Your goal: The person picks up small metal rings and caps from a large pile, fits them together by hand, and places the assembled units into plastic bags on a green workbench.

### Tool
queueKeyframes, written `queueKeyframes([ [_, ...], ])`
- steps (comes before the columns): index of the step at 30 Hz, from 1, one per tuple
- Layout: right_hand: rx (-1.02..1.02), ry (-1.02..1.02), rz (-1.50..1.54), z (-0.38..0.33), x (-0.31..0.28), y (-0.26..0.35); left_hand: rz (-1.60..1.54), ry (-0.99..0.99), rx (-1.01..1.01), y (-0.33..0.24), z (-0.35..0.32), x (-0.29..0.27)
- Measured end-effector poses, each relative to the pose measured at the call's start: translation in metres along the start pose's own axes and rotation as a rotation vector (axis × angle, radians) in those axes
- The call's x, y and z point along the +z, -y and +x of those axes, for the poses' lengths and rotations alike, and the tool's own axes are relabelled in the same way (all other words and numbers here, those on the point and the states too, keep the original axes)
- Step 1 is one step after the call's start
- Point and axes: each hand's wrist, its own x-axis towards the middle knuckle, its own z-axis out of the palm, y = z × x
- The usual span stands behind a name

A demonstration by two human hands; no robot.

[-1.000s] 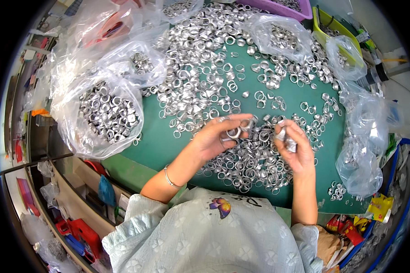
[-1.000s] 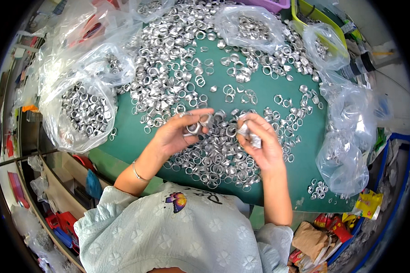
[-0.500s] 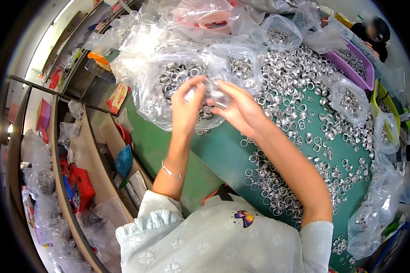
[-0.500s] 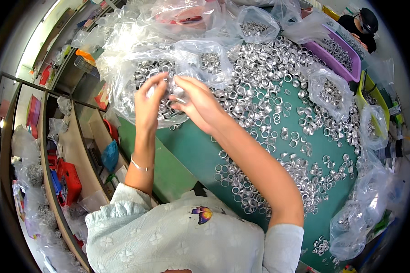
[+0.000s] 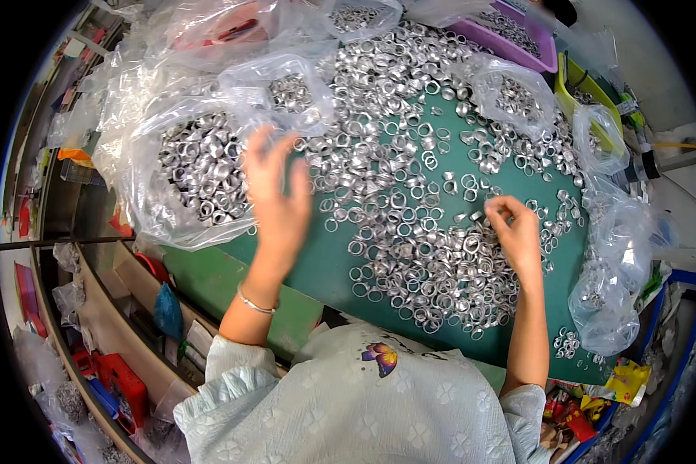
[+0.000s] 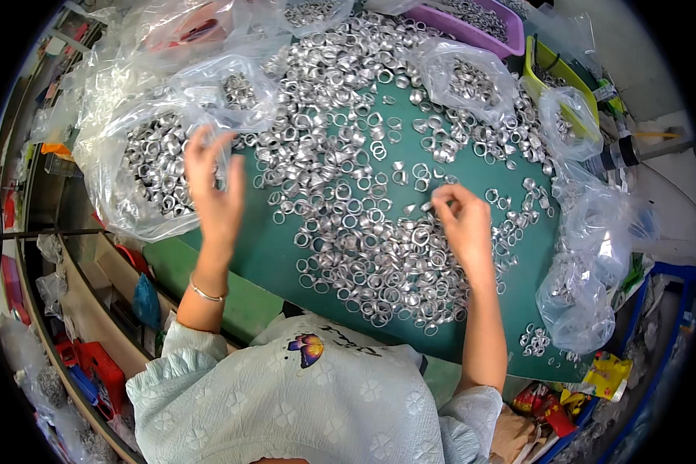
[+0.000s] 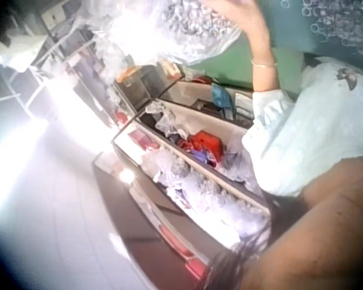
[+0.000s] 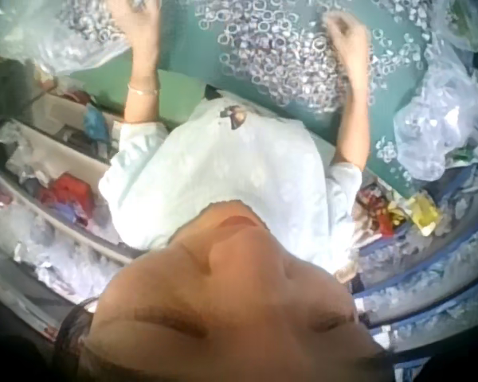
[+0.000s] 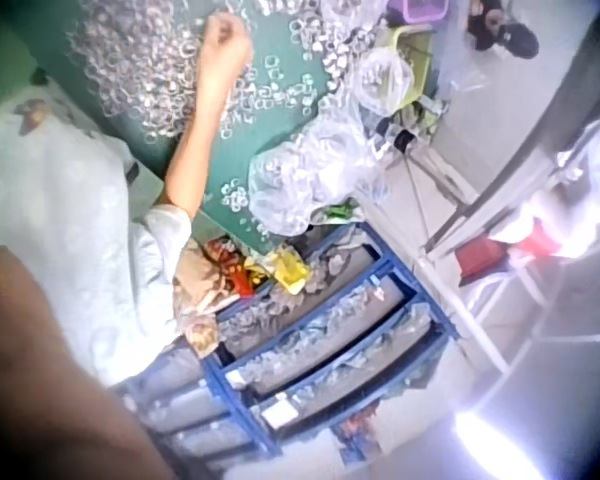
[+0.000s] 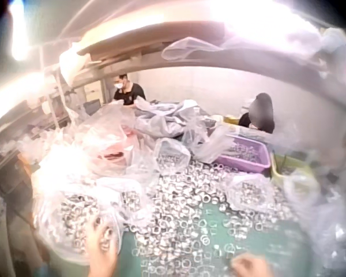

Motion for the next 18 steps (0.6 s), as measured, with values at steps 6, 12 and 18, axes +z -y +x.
queueKeyframes([
  [6,-0.166,0.096,-0.175,0.005,0.002,0.005,-0.324,0.636,0.228,-0.066,-0.025,0.099],
  [12,-0.305,0.063,-0.317,0.005,0.002,-0.013,0.046,0.797,0.324,-0.076,-0.023,0.151],
  [18,-0.381,0.063,-0.182,0.003,-0.008,-0.022,0.061,0.707,0.411,-0.067,-0.029,0.148],
])
